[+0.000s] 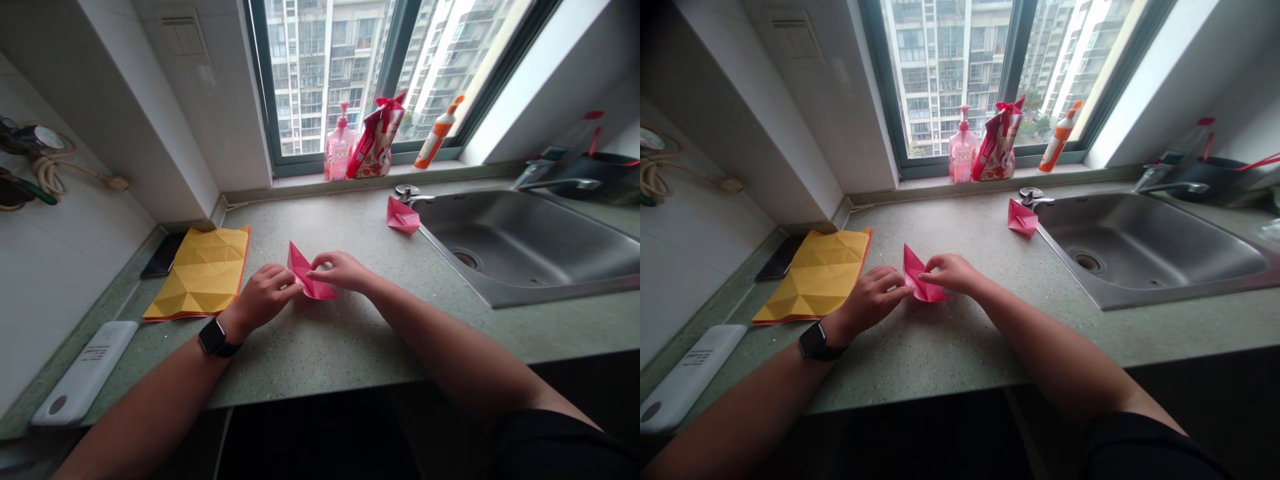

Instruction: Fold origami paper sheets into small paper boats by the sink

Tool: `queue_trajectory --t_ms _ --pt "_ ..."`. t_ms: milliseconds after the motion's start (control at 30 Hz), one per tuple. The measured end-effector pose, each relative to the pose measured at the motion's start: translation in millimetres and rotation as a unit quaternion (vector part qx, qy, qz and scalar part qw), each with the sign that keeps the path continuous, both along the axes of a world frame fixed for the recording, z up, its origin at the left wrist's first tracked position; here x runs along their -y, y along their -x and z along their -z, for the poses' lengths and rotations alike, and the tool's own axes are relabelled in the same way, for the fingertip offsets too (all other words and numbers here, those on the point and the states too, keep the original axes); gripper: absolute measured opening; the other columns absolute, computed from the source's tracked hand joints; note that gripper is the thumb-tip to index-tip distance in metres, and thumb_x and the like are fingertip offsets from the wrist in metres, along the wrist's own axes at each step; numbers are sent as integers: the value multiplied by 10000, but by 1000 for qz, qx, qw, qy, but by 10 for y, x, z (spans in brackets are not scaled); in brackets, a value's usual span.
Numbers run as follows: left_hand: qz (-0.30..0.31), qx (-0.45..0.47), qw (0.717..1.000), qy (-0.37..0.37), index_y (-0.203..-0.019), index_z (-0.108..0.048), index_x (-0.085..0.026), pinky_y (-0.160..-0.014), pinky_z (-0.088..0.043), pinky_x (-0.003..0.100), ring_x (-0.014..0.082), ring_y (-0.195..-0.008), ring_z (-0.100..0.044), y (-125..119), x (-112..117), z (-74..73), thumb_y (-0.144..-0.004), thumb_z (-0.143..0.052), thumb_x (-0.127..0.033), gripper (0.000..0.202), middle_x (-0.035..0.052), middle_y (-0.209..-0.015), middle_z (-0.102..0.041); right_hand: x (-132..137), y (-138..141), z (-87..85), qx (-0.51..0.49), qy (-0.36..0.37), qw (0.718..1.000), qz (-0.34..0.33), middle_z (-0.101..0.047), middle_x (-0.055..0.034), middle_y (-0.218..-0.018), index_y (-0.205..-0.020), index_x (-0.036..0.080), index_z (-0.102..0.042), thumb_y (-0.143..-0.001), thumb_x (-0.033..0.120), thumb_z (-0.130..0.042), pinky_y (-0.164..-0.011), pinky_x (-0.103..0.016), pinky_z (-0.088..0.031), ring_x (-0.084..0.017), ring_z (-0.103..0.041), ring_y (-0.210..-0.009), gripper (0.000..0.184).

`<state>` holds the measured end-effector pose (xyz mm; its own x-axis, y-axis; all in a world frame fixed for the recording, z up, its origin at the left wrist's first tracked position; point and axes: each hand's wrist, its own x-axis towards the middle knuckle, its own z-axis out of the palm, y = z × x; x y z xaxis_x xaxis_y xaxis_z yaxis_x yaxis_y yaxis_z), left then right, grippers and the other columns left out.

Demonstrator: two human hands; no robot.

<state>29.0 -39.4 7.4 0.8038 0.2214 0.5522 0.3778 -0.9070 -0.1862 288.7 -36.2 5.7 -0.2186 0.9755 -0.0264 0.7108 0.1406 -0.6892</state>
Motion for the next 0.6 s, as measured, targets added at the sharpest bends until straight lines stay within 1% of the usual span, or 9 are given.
queue_trajectory --t_ms 67,133,233,267,333,400,467,533,600 --pt "-8 12 1000 -14 -1033 -778 -239 -907 -575 391 212 -919 -668 -1 10 0 -1099 -573 -130 241 40 -960 -735 -11 -4 18 -37 -14 999 -7 -829 -47 -1039 -952 266 -841 -894 456 -848 -836 -348 -583 -245 -759 -986 199" --pt "-16 28 999 -29 -1056 -773 -245 -923 -578 398 210 -909 -668 -4 11 1 -1096 -588 -140 216 34 -949 -733 -22 7 47 -95 -23 995 -12 -827 -56 -1052 -922 248 -817 -887 408 -847 -858 -349 -595 -241 -770 -1004 167" --pt "-24 58 997 -47 -1137 -753 -251 -941 -585 408 209 -891 -661 -21 5 -19 -1081 -615 -137 187 31 -944 -729 -31 31 73 -201 -23 979 -1 -817 -64 -1010 -892 224 -777 -864 398 -846 -785 -332 -596 -240 -788 -961 189" --pt "-25 70 996 -50 -1197 -739 -252 -945 -587 415 214 -900 -662 -32 4 -35 -1075 -630 -144 197 34 -955 -731 -33 30 68 -232 -26 972 5 -814 -65 -999 -885 219 -770 -853 406 -848 -761 -326 -590 -243 -791 -942 205" --pt "-24 91 994 -54 -1334 -687 -248 -964 -591 437 235 -949 -670 -63 7 -87 -1063 -667 -182 279 50 -1002 -738 -43 0 30 -272 -43 961 17 -812 -67 -976 -876 213 -767 -832 426 -851 -741 -323 -576 -244 -788 -909 233" --pt "-19 103 993 -57 -1414 -639 -244 -985 -589 458 256 -1000 -677 -107 11 -162 -1053 -694 -225 366 67 -1056 -742 -67 -88 -50 -284 -61 956 34 -814 -62 -932 -881 215 -773 -824 452 -847 -732 -326 -562 -236 -774 -861 255" --pt "-11 100 993 -62 -1401 -636 -245 -1001 -583 469 268 -1039 -679 -173 6 -249 -1046 -694 -233 360 74 -1088 -744 -108 -248 -173 -275 -81 956 62 -810 -51 -860 -897 221 -782 -824 485 -841 -714 -329 -543 -227 -750 -801 280" --pt "-1 97 993 -67 -1316 -668 -243 -997 -578 462 265 -1044 -678 -274 -21 -335 -1046 -682 -225 271 71 -1085 -746 -156 -484 -333 -266 -121 951 99 -804 -51 -832 -913 223 -787 -820 510 -837 -698 -336 -529 -227 -734 -772 306" --pt "6 99 993 -63 -1184 -698 -237 -959 -572 437 246 -992 -674 -421 -76 -404 -1048 -675 -223 139 59 -1051 -749 -196 -785 -511 -255 -178 942 128 -804 -61 -860 -901 221 -783 -795 528 -851 -709 -345 -533 -237 -738 -799 332"
